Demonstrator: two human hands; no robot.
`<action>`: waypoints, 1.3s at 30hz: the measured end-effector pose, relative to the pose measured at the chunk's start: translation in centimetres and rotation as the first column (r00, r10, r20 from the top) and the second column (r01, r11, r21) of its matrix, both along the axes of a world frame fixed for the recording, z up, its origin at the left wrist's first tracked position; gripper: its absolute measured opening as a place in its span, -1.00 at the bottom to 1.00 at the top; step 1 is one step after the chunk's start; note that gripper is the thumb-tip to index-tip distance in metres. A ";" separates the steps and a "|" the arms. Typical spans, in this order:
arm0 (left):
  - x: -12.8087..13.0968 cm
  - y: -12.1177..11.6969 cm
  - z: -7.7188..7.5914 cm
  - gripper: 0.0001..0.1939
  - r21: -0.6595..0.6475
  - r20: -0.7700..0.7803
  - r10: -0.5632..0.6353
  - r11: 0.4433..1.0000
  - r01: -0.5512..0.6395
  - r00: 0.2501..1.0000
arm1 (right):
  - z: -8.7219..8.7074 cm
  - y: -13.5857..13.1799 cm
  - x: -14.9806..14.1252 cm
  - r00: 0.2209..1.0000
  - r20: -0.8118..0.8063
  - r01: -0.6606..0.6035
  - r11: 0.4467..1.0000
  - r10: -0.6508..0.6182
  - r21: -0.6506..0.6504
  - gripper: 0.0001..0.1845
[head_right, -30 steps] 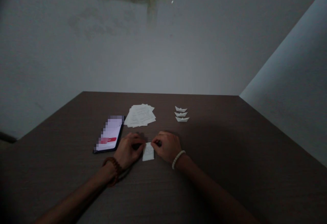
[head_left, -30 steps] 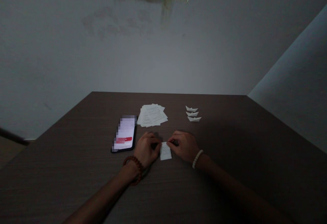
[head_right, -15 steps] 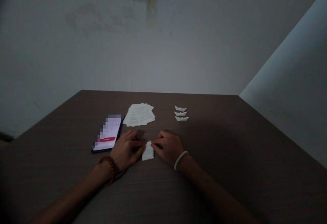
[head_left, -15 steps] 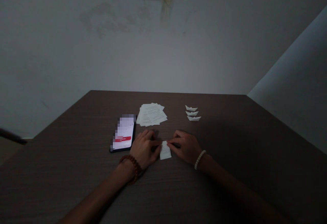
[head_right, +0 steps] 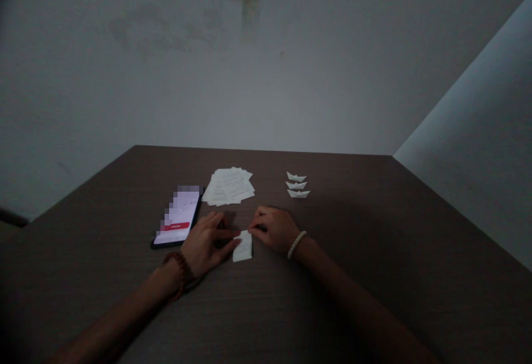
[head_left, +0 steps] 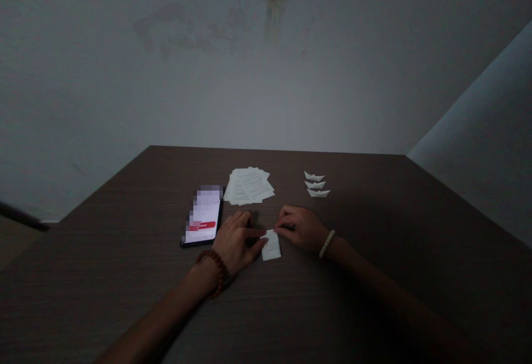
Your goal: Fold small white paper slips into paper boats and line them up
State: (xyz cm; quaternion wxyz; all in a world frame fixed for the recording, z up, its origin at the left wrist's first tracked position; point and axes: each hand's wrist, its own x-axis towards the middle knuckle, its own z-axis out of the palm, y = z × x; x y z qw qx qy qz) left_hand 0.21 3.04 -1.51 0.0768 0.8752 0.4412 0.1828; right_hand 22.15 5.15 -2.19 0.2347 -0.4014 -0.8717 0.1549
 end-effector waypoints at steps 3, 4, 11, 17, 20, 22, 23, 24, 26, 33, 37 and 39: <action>0.0 0.1 -0.2 -0.76 0.002 0.009 -0.004 1.000 0.004 1.000 | 0.1 0.4 0.1 0.998 0.032 -0.059 0.997 0.058 0.041 -0.88; -0.1 0.1 -0.2 -0.76 0.004 0.012 -0.006 1.000 0.006 1.000 | 0.1 0.5 0.1 0.996 0.049 -0.076 0.996 0.074 0.054 -0.89; -0.1 0.1 -0.4 -0.75 0.018 0.015 -0.010 1.000 0.010 1.000 | 0.4 0.4 0.4 0.980 0.133 -0.158 0.984 0.147 0.080 -0.88; 0.0 0.1 -0.2 -0.77 0.009 0.004 -0.001 1.000 0.001 1.000 | 0.8 0.6 0.7 0.976 0.147 -0.173 0.983 0.162 0.063 -0.86; 0.0 0.1 -0.2 -0.76 0.012 0.002 -0.004 1.000 0.004 1.000 | 0.7 0.6 0.8 0.979 0.136 -0.163 0.985 0.153 0.061 -0.85; -0.1 0.0 -0.3 -0.76 0.015 0.002 -0.009 1.000 0.009 1.000 | 0.6 0.6 0.8 0.981 0.124 -0.156 0.985 0.147 0.070 -0.85; -0.1 0.0 -0.3 -0.76 0.016 0.003 -0.010 1.000 0.010 1.000 | 0.5 0.5 0.8 0.983 0.114 -0.152 0.986 0.143 0.074 -0.85; -0.1 0.0 -0.3 -0.76 0.016 0.003 -0.009 1.000 0.009 1.000 | 0.4 0.5 0.8 0.984 0.104 -0.150 0.986 0.142 0.074 -0.85; -0.1 0.0 -0.3 -0.76 0.011 0.002 -0.008 1.000 0.008 1.000 | 0.3 0.4 0.8 0.986 0.081 -0.151 0.986 0.145 0.069 -0.85; 0.0 0.0 -0.2 -0.76 0.001 0.002 0.004 1.000 -0.004 1.000 | 0.1 0.5 0.9 0.981 0.120 -0.164 0.983 0.154 0.082 -0.83; 0.0 0.0 -0.1 -0.75 -0.015 -0.019 0.011 1.000 -0.011 1.000 | 0.3 0.6 1.1 0.978 0.149 -0.156 0.985 0.143 0.077 -0.84; 0.1 0.0 0.0 -0.75 -0.017 -0.024 0.008 1.000 -0.008 1.000 | 0.4 0.5 1.2 0.978 0.156 -0.154 0.985 0.142 0.072 -0.84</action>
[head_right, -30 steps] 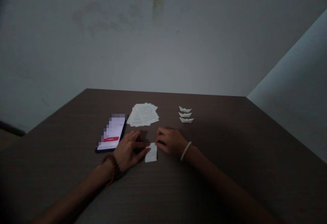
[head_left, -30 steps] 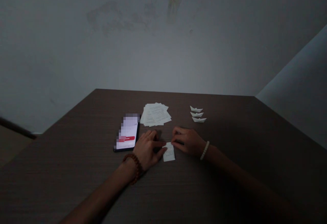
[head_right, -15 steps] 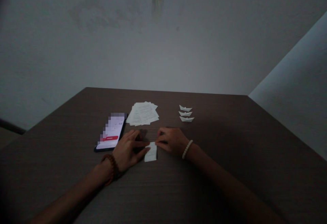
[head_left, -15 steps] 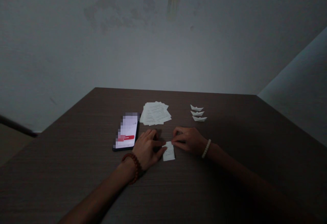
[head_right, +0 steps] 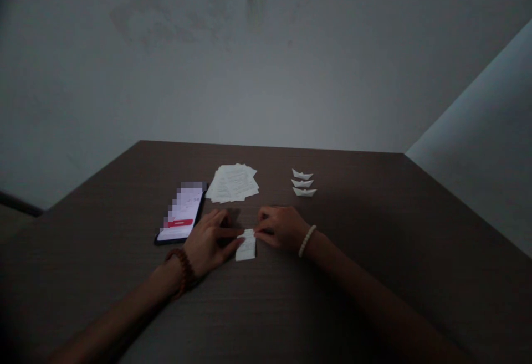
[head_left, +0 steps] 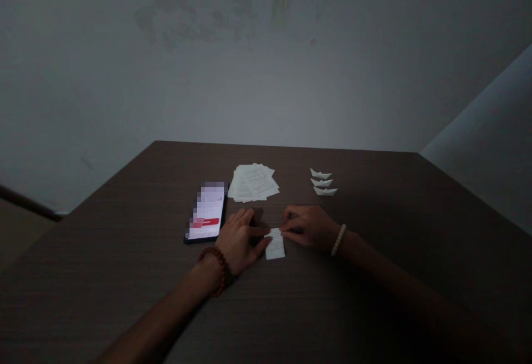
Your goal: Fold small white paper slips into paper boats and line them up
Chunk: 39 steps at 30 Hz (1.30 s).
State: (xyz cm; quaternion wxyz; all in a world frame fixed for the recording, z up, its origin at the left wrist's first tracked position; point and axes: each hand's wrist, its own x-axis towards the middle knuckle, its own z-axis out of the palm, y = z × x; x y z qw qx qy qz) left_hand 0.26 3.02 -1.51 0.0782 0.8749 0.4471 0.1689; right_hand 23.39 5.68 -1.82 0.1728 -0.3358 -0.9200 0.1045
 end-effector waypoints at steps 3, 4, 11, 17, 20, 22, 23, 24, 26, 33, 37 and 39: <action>0.0 0.0 0.0 -0.74 0.006 0.002 -0.005 1.000 0.005 1.000 | 0.2 -0.1 0.1 1.000 -0.002 0.004 1.000 -0.004 -0.010 -0.83; 0.0 0.0 0.0 -0.75 0.009 0.004 -0.008 1.000 0.007 1.000 | 0.3 -0.1 0.0 1.000 -0.005 0.007 1.000 -0.008 -0.016 -0.83; -0.1 0.0 -0.2 -0.75 0.010 0.008 -0.017 1.000 0.017 1.000 | 0.6 -0.3 -0.4 0.999 -0.014 0.046 0.997 -0.047 -0.061 -0.84; -0.1 -0.1 -0.2 -0.76 0.027 0.018 -0.018 0.999 0.018 1.000 | 0.4 -0.3 -0.3 0.999 0.014 0.041 0.998 -0.041 -0.040 -0.82; 0.0 -0.1 0.0 -0.76 0.030 0.021 -0.019 0.999 0.018 1.000 | 0.6 -0.5 -0.1 0.999 0.026 0.036 0.999 -0.035 -0.037 -0.80; 0.0 -0.1 0.1 -0.76 0.034 0.019 -0.016 0.999 0.015 1.000 | 0.7 -0.6 -0.1 0.999 0.036 0.036 0.999 -0.034 -0.035 -0.78; 0.0 -0.1 0.1 -0.76 0.034 0.017 -0.016 0.999 0.015 1.000 | 0.7 -0.7 -0.1 0.999 0.040 0.037 0.999 -0.036 -0.034 -0.78; 0.0 -0.1 0.1 -0.76 0.032 0.014 -0.015 0.999 0.015 1.000 | 0.7 -0.7 0.0 0.998 0.043 0.041 0.999 -0.039 -0.032 -0.78; 0.0 -0.1 0.0 -0.76 0.027 0.012 -0.017 0.999 0.016 1.000 | 0.7 -0.9 0.0 0.998 0.048 0.048 0.998 -0.046 -0.029 -0.76; 0.0 -0.1 0.0 -0.76 0.018 0.005 -0.006 1.000 0.005 1.000 | 0.7 -1.3 0.0 0.996 0.058 0.064 0.997 -0.062 -0.034 -0.68; 0.0 -0.1 0.0 -0.75 0.028 0.002 -0.014 0.999 0.014 1.000 | 1.0 -1.6 0.1 0.997 0.044 0.069 0.997 -0.067 -0.046 -0.64; -0.1 0.0 0.0 -0.75 0.031 0.001 -0.014 0.999 0.014 1.000 | 1.2 -1.8 0.1 0.996 0.051 0.070 0.996 -0.067 -0.053 -0.62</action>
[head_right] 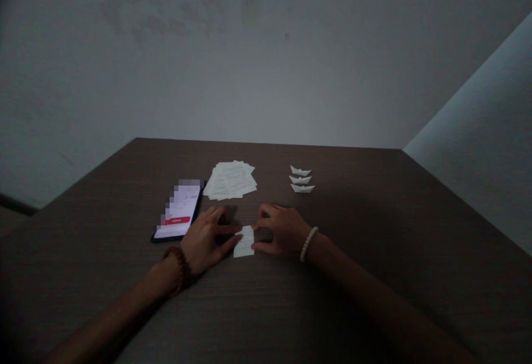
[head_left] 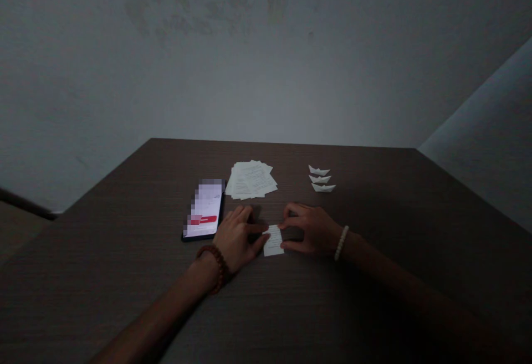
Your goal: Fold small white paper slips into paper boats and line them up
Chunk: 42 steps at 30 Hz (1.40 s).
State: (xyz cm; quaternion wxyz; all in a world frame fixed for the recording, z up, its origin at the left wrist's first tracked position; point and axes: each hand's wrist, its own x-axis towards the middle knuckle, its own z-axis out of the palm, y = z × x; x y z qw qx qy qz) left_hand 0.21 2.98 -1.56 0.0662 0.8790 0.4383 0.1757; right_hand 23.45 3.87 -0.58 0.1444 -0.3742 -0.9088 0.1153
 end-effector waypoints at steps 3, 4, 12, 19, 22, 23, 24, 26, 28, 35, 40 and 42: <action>0.0 0.0 0.1 -0.74 -0.007 -0.001 0.005 1.000 -0.005 1.000 | 0.3 -0.2 -0.1 1.000 0.020 -0.001 1.000 0.001 -0.007 -0.55; 0.0 0.0 0.1 -0.74 -0.011 0.000 0.005 1.000 -0.005 1.000 | 0.4 -0.3 -0.1 1.000 0.026 -0.001 1.000 0.001 -0.010 -0.52; -0.3 -0.1 0.1 -0.64 -0.018 0.009 -0.018 1.000 0.018 1.000 | 0.7 -1.1 -0.2 0.998 0.068 0.014 1.000 -0.012 -0.028 -0.47; -0.4 -0.2 0.4 -0.66 -0.013 -0.001 -0.036 0.999 0.036 0.999 | 0.8 -1.9 -1.0 0.994 0.104 -0.026 0.999 0.023 0.021 -0.49; -0.4 -0.4 0.4 -0.67 0.010 0.006 -0.045 0.999 0.044 0.999 | 0.8 -2.1 -1.4 0.994 0.106 -0.012 1.000 0.010 0.012 -0.47; -0.3 -0.4 0.4 -0.67 0.019 0.005 -0.047 0.999 0.047 0.999 | 0.8 -2.3 -1.5 0.994 0.106 -0.002 1.000 0.001 0.011 -0.47; -0.3 -0.6 0.3 -0.68 0.028 0.002 -0.048 0.998 0.048 0.999 | 0.7 -2.4 -1.6 0.994 0.105 0.010 1.000 -0.011 0.011 -0.46; -0.2 -0.8 0.3 -0.69 0.044 -0.009 -0.047 0.998 0.048 0.999 | 0.6 -2.7 -1.8 0.994 0.100 0.034 0.999 -0.036 0.014 -0.46; -0.1 -0.9 0.3 -0.70 0.061 -0.014 -0.043 0.997 0.043 0.999 | 0.5 -2.9 -1.9 0.994 0.093 0.058 0.998 -0.060 0.016 -0.44; -0.2 -0.8 0.1 -0.68 0.075 -0.037 -0.025 0.997 0.028 0.999 | 0.3 -3.6 -1.9 0.992 0.054 0.117 0.993 -0.118 0.016 -0.45; -0.3 -0.9 0.2 -0.68 0.087 -0.042 -0.008 0.996 0.012 0.999 | 0.1 -3.8 -1.7 0.986 0.042 0.161 0.987 -0.162 0.029 -0.48; -0.3 -0.9 0.1 -0.68 0.095 -0.042 -0.009 0.995 0.013 0.999 | 0.1 -3.9 -1.7 0.985 0.043 0.166 0.986 -0.167 0.034 -0.48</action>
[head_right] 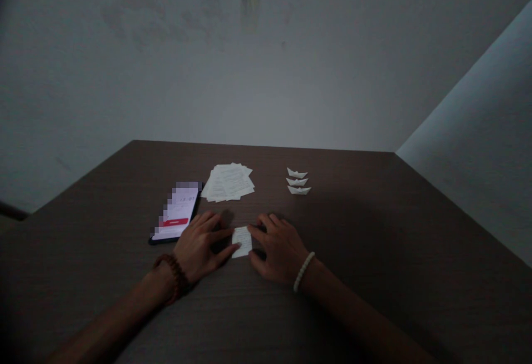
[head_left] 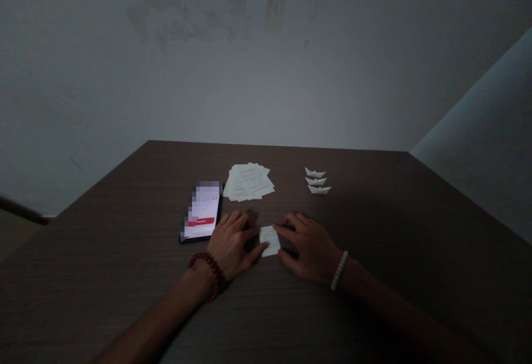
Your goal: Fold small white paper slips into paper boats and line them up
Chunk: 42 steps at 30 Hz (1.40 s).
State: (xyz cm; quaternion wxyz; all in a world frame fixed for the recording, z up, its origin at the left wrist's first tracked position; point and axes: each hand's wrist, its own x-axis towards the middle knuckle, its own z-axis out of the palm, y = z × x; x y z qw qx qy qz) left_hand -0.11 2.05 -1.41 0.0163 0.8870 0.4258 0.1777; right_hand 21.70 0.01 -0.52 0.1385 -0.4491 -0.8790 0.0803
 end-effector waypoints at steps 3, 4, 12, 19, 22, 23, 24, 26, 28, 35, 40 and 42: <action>0.0 0.0 0.0 -0.69 0.009 -0.002 -0.013 1.000 0.013 1.000 | 0.0 -0.1 -0.1 1.000 0.001 0.009 1.000 -0.009 -0.007 -0.48; 0.0 0.0 0.1 -0.69 0.014 -0.004 -0.019 1.000 0.019 1.000 | 0.0 -0.1 -0.1 1.000 0.002 0.017 1.000 -0.017 -0.011 -0.49; 0.4 -0.2 -0.1 -0.73 0.134 -0.046 -0.065 0.988 0.071 0.997 | 0.0 -0.5 -0.6 0.995 0.085 0.042 0.999 -0.044 0.029 -0.60; -0.1 0.3 -0.4 -0.79 0.067 -0.024 -0.195 0.978 0.196 0.981 | 0.0 -0.1 0.0 0.993 0.105 0.046 0.998 -0.049 0.035 -0.63; -0.3 0.4 -0.4 -0.81 0.064 -0.010 -0.241 0.968 0.241 0.971 | 0.0 0.4 0.1 0.994 0.090 0.051 0.998 -0.053 0.030 -0.63; -0.4 0.4 -0.4 -0.80 0.065 0.002 -0.256 0.965 0.255 0.967 | -0.1 0.6 0.1 0.995 0.081 0.055 0.998 -0.058 0.035 -0.63; -0.4 0.3 -0.3 -0.80 0.063 0.017 -0.272 0.961 0.271 0.962 | -0.2 0.8 0.2 0.996 0.070 0.061 0.997 -0.064 0.041 -0.64; -0.4 0.2 -0.2 -0.79 0.049 0.055 -0.303 0.952 0.301 0.951 | -0.5 1.4 0.2 0.996 0.037 0.078 0.996 -0.080 0.053 -0.67; -0.5 0.2 0.0 -0.78 0.021 0.099 -0.332 0.943 0.332 0.938 | -0.8 2.0 0.4 0.996 0.000 0.091 0.994 -0.092 0.053 -0.71; -0.6 0.9 -0.9 -0.77 0.009 0.188 -0.289 0.956 0.292 0.939 | -1.2 3.7 0.9 0.998 -0.053 0.043 0.998 -0.040 0.055 -0.79; -0.6 1.0 -1.3 -0.76 0.006 0.107 -0.207 0.978 0.207 0.972 | -1.5 4.1 0.9 0.998 -0.057 0.028 0.996 -0.023 0.089 -0.81; -0.5 0.9 -1.2 -0.75 0.011 0.094 -0.185 0.983 0.184 0.978 | -1.6 4.1 0.9 0.998 -0.065 0.020 0.994 -0.014 0.107 -0.82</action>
